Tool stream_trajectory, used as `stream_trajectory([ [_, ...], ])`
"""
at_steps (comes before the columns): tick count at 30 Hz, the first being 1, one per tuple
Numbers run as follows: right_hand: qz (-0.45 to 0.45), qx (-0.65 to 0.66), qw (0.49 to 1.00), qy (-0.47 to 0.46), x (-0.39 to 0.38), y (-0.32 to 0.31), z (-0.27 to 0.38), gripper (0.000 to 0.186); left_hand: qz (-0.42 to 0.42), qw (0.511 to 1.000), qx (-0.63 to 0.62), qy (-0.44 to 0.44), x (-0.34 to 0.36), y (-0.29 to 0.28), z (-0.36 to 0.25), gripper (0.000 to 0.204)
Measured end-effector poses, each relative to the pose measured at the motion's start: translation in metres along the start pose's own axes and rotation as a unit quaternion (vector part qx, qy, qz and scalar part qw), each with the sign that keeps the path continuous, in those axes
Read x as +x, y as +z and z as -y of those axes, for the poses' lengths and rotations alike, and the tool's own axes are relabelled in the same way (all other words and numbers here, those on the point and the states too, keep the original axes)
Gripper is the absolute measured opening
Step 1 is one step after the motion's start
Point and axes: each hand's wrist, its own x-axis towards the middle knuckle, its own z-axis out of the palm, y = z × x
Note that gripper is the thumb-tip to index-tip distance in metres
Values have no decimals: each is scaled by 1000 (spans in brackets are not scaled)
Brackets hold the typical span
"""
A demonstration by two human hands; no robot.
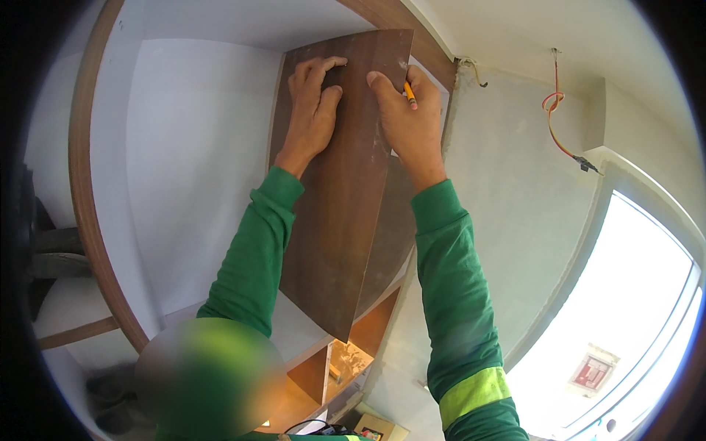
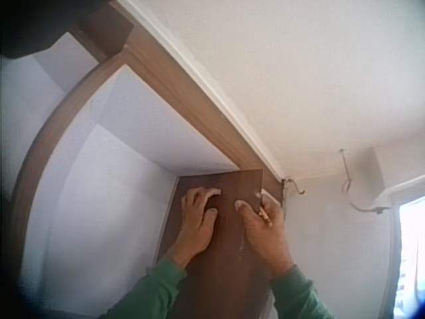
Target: The person positions a wooden shelf panel into a wall cabinet, marks it with a pencil, removes it, and uses a spirit level and pencil to mark lines on the panel. The person then returns the panel to the cabinet to check fit.
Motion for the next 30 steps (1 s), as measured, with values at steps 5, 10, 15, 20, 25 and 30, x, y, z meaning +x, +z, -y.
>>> stream_trajectory([
  [5, -3, 2, 1000, -7, 2, -1, -3, 23, 17, 1000, 5, 1, 1, -2, 0, 36],
  [10, -5, -13, 1000, 9, -1, -1, 1, 23, 0, 1000, 4, 12, 0, 1, 2, 34],
  [15, -2, -7, 1000, -8, 3, -2, -1, 24, -2, 1000, 20, 21, 0, 0, 1, 33],
  [20, -17, 2, 1000, 13, -2, 3, 5, 22, 5, 998, 9, 54, -22, -3, 8, 39],
  [25, -30, -35, 999, -18, -16, 8, 12, 17, 51, 994, 96, 12, -31, -8, 5, 59],
  [30, -65, -95, 993, -6, -45, 11, 0, 19, 53, 991, 123, -19, -28, -12, 22, 69],
])
